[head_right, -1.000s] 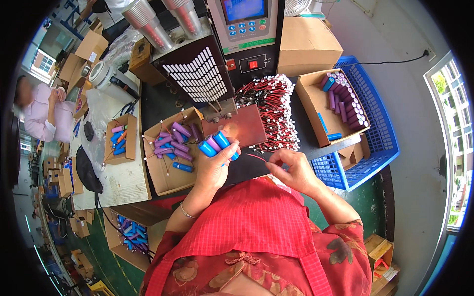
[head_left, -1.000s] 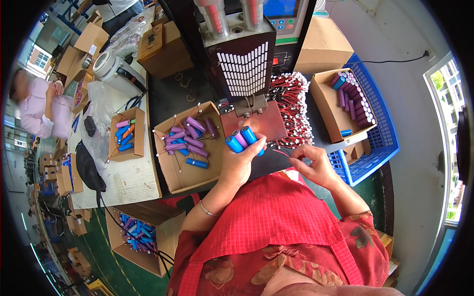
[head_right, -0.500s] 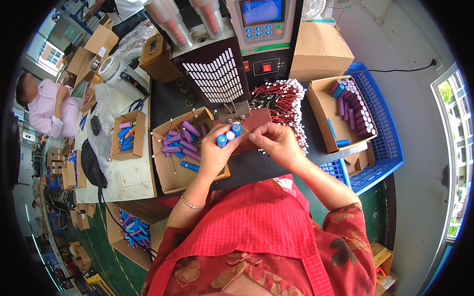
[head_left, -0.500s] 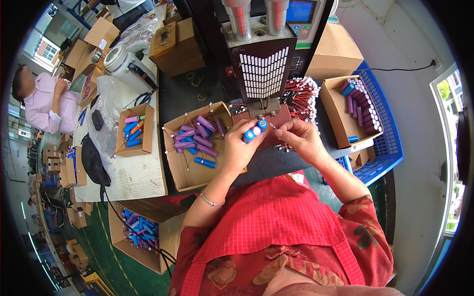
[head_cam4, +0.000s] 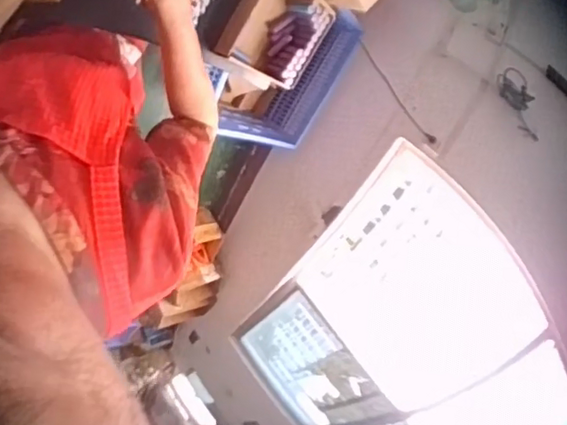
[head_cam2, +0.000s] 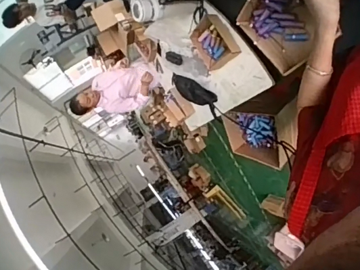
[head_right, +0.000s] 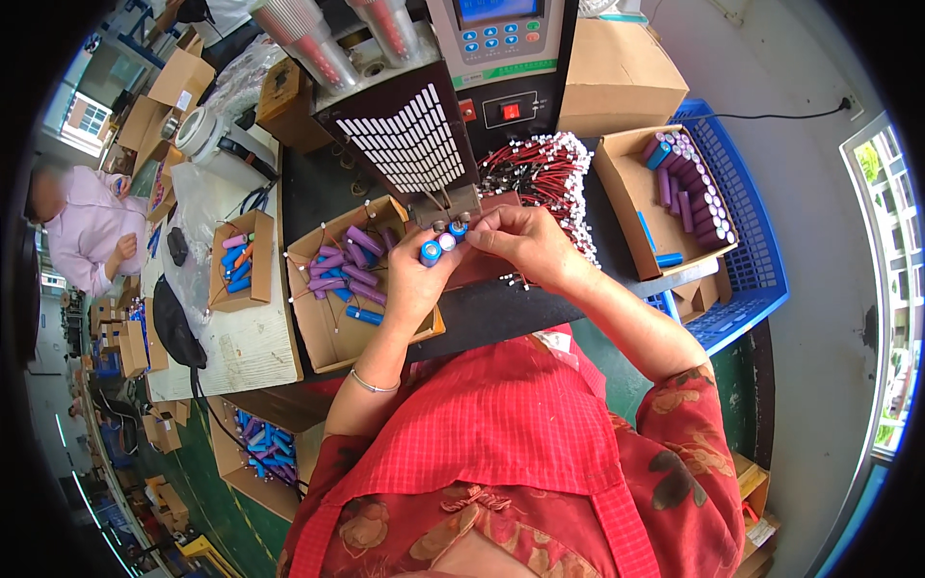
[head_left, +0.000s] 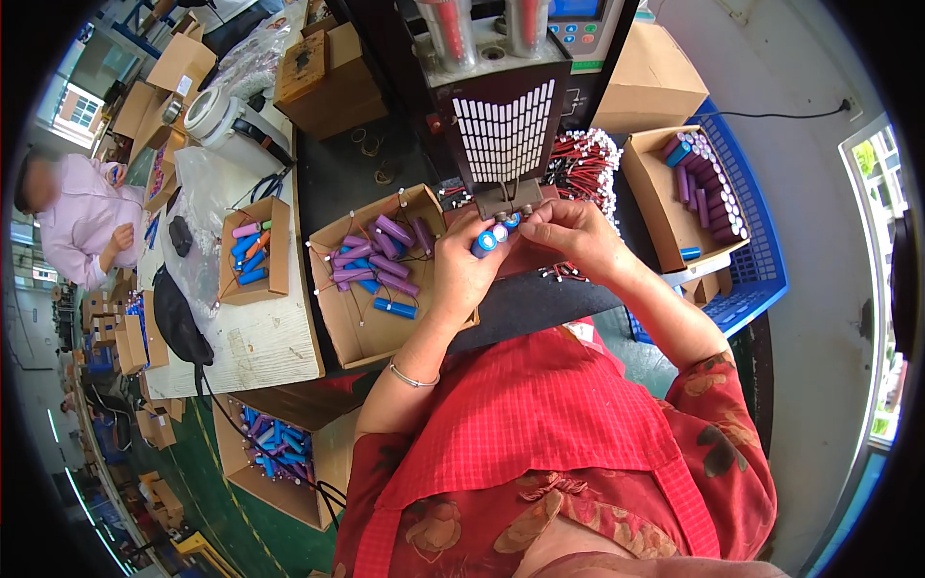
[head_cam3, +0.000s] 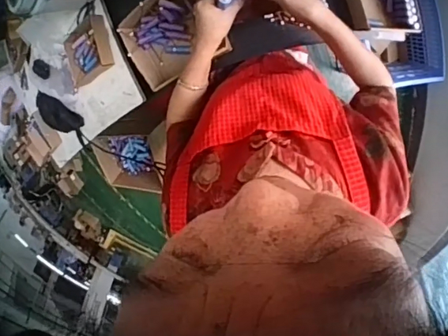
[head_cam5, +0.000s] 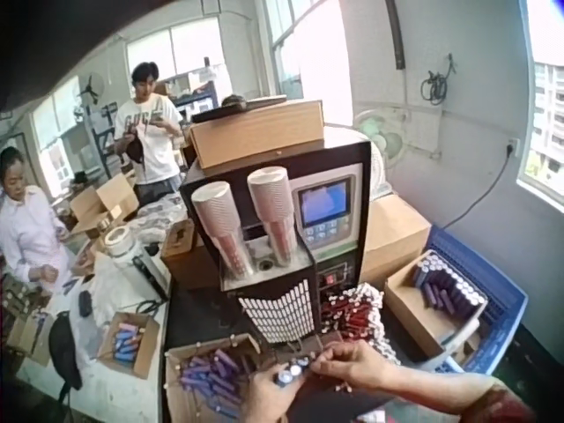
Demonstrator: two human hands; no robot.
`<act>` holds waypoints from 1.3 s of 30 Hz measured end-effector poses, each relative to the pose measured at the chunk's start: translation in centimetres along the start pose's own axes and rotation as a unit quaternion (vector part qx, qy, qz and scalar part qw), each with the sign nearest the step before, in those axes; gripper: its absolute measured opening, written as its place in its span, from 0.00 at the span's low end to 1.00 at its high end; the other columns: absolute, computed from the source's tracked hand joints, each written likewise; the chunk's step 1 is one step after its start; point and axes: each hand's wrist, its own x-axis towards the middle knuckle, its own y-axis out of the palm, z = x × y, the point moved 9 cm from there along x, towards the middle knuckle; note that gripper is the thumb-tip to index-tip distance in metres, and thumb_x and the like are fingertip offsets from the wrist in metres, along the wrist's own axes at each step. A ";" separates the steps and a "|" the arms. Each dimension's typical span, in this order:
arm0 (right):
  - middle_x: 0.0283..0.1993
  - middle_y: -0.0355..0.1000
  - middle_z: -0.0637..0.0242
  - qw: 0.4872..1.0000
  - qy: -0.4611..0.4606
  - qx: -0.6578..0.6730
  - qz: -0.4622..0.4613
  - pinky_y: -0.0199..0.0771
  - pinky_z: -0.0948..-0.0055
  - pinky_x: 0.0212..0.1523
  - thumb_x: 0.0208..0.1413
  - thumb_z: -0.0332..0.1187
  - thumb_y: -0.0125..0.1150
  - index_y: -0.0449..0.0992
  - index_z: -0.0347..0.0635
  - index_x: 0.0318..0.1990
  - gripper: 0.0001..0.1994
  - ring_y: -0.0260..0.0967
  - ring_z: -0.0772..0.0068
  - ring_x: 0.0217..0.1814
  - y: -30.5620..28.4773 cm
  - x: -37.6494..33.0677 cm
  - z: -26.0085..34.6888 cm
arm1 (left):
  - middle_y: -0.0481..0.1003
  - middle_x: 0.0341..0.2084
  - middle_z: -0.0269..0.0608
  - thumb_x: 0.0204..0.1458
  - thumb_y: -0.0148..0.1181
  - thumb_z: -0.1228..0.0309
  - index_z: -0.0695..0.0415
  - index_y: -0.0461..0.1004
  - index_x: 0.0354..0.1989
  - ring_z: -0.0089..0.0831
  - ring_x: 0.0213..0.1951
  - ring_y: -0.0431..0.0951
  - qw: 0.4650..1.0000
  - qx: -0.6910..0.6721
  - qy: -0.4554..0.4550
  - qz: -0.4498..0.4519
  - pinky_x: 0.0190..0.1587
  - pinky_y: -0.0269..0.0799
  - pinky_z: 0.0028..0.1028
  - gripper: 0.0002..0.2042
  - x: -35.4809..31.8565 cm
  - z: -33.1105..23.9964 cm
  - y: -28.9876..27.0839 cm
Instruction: The person attaches wire leads to cylindrical batteries using a spot welding machine and places the assembled batteries into boxes by hand.
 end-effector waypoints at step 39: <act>0.24 0.67 0.66 0.788 -0.468 -0.381 -0.122 0.67 0.71 0.19 0.39 0.24 0.65 0.72 0.39 0.34 0.12 0.67 0.68 0.22 2.5 -6.7 5.5 | 0.77 0.29 0.41 0.45 0.62 0.74 0.62 0.73 0.38 0.23 0.30 0.76 0.993 -0.098 -0.059 -0.004 0.33 0.70 0.22 0.11 -1.5 2.1 -0.4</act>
